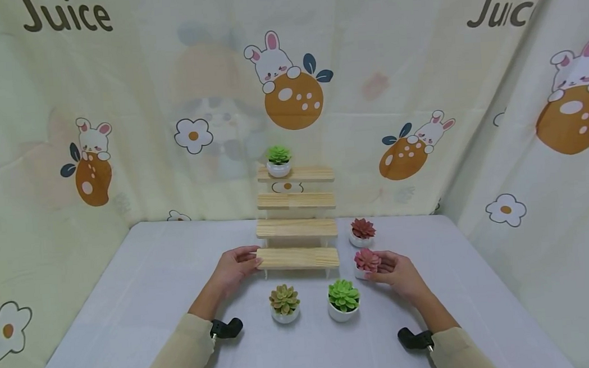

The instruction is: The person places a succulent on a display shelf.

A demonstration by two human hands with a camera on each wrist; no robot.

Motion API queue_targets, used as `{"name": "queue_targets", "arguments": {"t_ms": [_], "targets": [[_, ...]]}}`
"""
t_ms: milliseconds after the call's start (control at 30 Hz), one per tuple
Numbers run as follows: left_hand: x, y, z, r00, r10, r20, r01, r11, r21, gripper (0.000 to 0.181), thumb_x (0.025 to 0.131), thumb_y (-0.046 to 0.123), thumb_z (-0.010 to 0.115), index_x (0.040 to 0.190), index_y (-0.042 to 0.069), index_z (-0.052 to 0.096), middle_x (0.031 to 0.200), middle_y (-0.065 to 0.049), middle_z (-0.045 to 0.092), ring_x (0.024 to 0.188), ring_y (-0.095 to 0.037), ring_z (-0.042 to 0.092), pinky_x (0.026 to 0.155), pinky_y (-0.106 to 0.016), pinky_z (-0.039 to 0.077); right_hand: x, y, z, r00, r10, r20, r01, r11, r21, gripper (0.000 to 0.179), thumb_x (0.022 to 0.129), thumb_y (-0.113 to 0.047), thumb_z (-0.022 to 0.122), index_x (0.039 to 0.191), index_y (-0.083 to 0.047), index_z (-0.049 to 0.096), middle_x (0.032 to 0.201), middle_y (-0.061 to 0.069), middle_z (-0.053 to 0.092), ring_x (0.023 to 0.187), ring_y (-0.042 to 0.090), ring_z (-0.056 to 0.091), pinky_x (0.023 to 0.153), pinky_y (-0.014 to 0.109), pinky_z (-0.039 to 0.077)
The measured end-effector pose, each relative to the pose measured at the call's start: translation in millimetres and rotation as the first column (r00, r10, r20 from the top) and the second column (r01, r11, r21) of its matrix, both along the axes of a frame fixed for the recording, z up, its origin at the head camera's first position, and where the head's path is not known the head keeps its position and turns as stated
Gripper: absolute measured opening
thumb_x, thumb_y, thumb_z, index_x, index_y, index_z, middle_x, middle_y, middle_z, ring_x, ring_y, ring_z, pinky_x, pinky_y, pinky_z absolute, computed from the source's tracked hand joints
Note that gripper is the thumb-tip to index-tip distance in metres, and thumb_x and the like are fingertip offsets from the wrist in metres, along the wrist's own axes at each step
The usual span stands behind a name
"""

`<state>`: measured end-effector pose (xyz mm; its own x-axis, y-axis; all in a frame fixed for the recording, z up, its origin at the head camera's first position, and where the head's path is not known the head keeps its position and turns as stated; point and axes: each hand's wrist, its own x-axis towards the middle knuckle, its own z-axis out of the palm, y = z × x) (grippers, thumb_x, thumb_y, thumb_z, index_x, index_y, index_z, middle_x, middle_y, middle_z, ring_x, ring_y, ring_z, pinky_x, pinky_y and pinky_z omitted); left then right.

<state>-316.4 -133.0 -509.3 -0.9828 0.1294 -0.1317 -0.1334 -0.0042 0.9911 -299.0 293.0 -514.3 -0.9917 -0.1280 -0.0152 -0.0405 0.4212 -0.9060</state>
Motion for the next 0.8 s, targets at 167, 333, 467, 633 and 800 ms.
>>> {"name": "queue_targets", "arguments": {"t_ms": [167,333,467,633,800], "targets": [[-1.8,0.9,-1.6,1.0,0.016,0.008,-0.015,1.0,-0.003,0.042,0.096,-0.002,0.067,0.137,-0.005,0.06,0.118,-0.019,0.067,0.095,-0.016,0.07,0.087,-0.032,0.064,-1.0,-3,0.8,1.0,0.005,0.021,-0.004,0.999,-0.041,0.068,0.081,-0.019,0.088,0.139,0.0,0.057,0.133,0.019,0.068,0.115,0.014,0.069,0.09,0.017,0.058],[-0.5,1.1,-1.5,1.0,0.0,-0.009,0.001,1.0,0.02,0.043,0.096,-0.002,0.067,0.138,-0.007,0.058,0.117,-0.02,0.068,0.095,-0.016,0.07,0.089,-0.033,0.064,-1.4,-6,2.7,1.0,-0.012,0.026,0.012,1.0,0.0,0.069,0.081,-0.024,0.089,0.139,-0.004,0.058,0.138,0.017,0.065,0.121,0.018,0.067,0.093,0.019,0.058],[0.2,-0.1,-3.5,0.999,-0.017,-0.041,0.019,0.998,0.064,0.044,0.095,-0.002,0.069,0.136,-0.01,0.058,0.111,-0.016,0.07,0.092,-0.015,0.07,0.085,-0.03,0.064,-0.9,-9,5.3,1.0,-0.009,0.019,0.009,1.0,0.012,0.071,0.082,-0.027,0.088,0.141,-0.003,0.057,0.142,0.017,0.063,0.128,0.026,0.064,0.097,0.022,0.058],[-0.1,-3.8,-6.6,0.997,-0.038,-0.067,0.045,0.994,0.095,0.045,0.094,-0.003,0.069,0.136,-0.013,0.056,0.107,-0.014,0.071,0.091,-0.015,0.071,0.082,-0.029,0.065,-3.7,-11,10.2,1.0,0.008,0.002,-0.008,0.999,-0.032,0.068,0.082,-0.023,0.088,0.141,-0.004,0.058,0.139,0.017,0.065,0.127,0.026,0.064,0.095,0.019,0.057],[-1.4,-2.1,-4.6,0.999,-0.034,-0.023,0.035,0.997,0.063,0.045,0.096,-0.003,0.067,0.139,-0.009,0.055,0.112,-0.015,0.069,0.092,-0.015,0.071,0.085,-0.03,0.064,-6.9,-12,18.3,0.999,-0.002,-0.036,0.001,1.0,-0.018,0.063,0.082,-0.023,0.088,0.137,-0.008,0.062,0.135,0.012,0.068,0.125,0.022,0.065,0.094,0.018,0.056]]}}
